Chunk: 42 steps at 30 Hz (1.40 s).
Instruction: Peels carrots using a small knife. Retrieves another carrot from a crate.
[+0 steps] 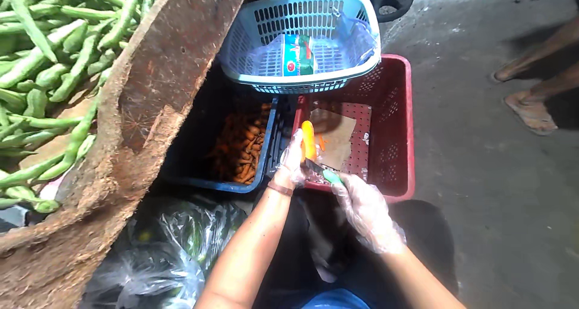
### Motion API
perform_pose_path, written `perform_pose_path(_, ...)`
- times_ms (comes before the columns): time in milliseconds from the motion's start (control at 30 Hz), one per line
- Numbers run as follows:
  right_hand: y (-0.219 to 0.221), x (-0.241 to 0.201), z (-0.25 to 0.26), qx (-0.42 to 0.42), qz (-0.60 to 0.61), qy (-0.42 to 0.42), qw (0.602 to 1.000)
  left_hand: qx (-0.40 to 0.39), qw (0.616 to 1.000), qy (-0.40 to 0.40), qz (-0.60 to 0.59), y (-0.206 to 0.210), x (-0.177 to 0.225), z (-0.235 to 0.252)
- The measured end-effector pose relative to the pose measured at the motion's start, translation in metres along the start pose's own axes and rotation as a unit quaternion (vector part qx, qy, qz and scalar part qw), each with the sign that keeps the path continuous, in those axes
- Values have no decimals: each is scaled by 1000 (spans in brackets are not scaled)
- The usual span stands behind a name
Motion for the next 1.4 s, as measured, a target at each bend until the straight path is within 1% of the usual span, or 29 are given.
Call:
perform_pose_path(133,-1,0,5,0,-10,-4,1000,-4,1000,-2,-29,8,-3,-2)
perform_pose_path(300,2,1,15,-10,-32,9,999,21,999,-1,-29,5,-1,-3)
perform_pose_path(367,11,11,26,-70,-8,59,996,23,1000,4,-21,2,0,-1)
perform_pose_path(400,16,22,33,-124,6,112,986,16,1000,5,-8,1,0,-1)
perform_pose_path(433,21,40,41,-180,19,177,967,4,1000,0,-3,2,-3,0)
perform_pose_path(467,22,58,48,-216,27,230,949,-8,1000,-10,-8,5,-6,-1)
perform_pose_path(500,21,74,52,-229,34,264,936,-18,999,-19,-18,8,-9,-3)
perform_pose_path(533,17,82,53,-224,38,275,934,-23,999,-27,-30,10,-11,-4)
perform_pose_path(567,12,81,53,-208,42,259,942,-28,999,-28,-37,11,-11,-4)
perform_pose_path(600,7,73,51,-194,48,225,954,-31,999,-23,-35,11,-9,-3)
perform_pose_path(700,-2,32,37,-162,52,100,980,-9,1000,-6,0,5,0,1)
perform_pose_path(767,-5,14,27,-121,25,51,991,9,1000,-4,14,2,1,1)
perform_pose_path(800,-5,10,24,-111,14,41,993,13,1000,-6,17,3,1,0)
perform_pose_path(933,1,16,28,-115,4,46,992,16,1000,-7,15,8,-1,-3)
perform_pose_path(1000,3,18,36,-127,11,50,991,18,999,-6,32,6,0,-2)
perform_pose_path(1067,7,27,47,-162,13,85,983,-1,999,-5,45,7,0,-1)
perform_pose_path(1133,12,51,59,-206,18,156,966,-50,998,-7,34,13,-4,-2)
perform_pose_path(1200,13,75,70,-201,39,184,961,-79,997,-9,14,18,-7,-4)
perform_pose_path(1233,10,78,71,-186,47,182,964,-76,997,-5,17,17,-7,-4)
perform_pose_path(1300,-2,65,68,-168,61,158,971,-52,998,9,36,13,-1,1)
perform_pose_path(1400,-1,34,50,-219,75,92,968,1,998,18,68,3,6,3)
Point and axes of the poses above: each hand's wrist, its own z-axis towards the middle knuckle, its own y-axis out of the palm, x = y × z, the point moved 9 cm from there along z, towards the middle knuckle, and after that the axes turned 10 degrees about -x, right-handed, at the moved point
